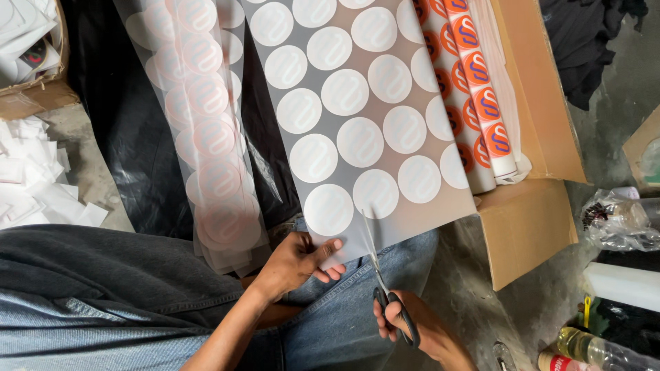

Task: The person sits on the floor and uses scissors to cut a sheet of white circular stickers into vertical strips. They hold the sheet on their lap and repeatedly cut along the lines between the columns of stickers.

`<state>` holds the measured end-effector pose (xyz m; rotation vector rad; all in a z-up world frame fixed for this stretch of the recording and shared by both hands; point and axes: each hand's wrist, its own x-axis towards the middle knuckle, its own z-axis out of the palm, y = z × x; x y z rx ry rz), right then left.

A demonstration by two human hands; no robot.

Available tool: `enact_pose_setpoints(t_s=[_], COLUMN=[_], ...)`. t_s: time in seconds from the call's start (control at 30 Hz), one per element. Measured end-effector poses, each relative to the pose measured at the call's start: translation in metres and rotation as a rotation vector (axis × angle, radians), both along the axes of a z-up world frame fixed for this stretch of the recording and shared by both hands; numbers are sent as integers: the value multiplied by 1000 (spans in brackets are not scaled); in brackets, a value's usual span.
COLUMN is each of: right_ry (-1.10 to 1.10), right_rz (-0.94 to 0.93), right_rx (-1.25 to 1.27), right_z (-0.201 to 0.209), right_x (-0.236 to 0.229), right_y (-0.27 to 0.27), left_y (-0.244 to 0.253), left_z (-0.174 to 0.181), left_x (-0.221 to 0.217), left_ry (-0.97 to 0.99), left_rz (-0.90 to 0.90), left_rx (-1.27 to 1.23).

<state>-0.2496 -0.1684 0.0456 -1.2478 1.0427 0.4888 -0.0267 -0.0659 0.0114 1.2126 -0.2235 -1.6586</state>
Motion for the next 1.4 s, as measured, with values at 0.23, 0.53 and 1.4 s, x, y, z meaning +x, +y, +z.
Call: enact_pose_setpoints(t_s=[0.23, 0.53, 1.4], right_ry=[92, 156, 88], right_rz=[-34, -113, -197], right_rx=[-13, -92, -166], right_z=[3, 5, 6], right_x=[5, -2, 14], right_y=[-1, 2, 2], left_y=[0, -1, 3], left_z=[1, 5, 16], left_x=[1, 2, 5], left_ry=[12, 28, 105], left_rz=[4, -1, 11], left_rx=[-12, 2, -5])
